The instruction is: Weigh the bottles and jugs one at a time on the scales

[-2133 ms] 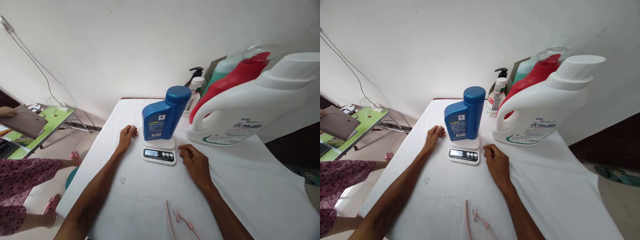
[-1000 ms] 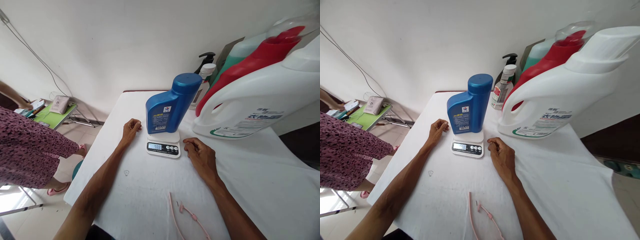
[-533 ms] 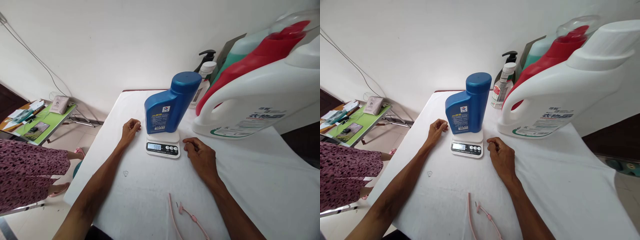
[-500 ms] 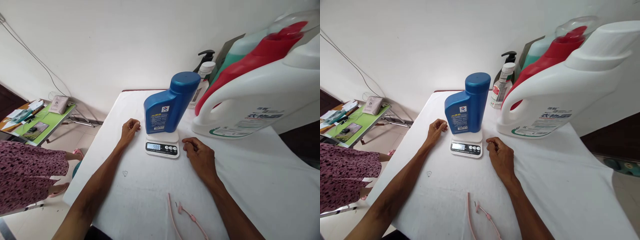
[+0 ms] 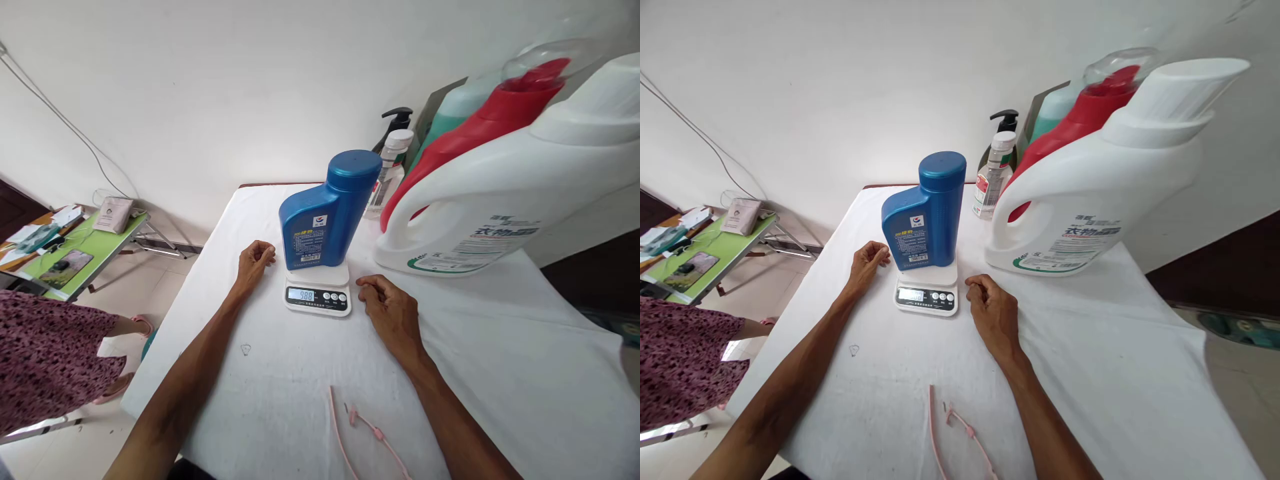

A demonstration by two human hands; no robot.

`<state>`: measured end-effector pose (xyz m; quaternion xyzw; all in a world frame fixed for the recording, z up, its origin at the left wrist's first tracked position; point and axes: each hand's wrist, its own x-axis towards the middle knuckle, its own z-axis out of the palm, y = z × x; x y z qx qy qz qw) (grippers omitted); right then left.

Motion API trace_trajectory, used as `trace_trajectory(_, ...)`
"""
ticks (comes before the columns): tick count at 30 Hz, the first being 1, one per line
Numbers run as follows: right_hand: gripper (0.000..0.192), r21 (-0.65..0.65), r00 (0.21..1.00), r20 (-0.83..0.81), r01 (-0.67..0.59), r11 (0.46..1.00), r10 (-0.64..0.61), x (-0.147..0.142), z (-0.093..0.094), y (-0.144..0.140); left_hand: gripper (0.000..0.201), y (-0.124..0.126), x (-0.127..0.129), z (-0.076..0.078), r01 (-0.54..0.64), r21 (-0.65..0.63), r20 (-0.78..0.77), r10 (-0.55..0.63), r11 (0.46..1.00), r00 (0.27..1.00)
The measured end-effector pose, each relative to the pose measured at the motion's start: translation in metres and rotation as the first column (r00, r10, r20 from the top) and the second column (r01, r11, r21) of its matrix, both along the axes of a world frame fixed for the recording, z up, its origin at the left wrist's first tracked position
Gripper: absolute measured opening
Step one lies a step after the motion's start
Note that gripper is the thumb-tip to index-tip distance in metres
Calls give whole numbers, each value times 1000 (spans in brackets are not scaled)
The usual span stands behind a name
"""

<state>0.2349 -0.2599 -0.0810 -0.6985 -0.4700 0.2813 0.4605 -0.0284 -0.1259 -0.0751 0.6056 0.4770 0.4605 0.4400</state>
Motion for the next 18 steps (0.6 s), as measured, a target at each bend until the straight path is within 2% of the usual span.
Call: trace_trajectory(18,35,4,1000,21,3,1000,-4,0,-2,1,34,-2,1,2,-4,7,-12,4,1000,1000)
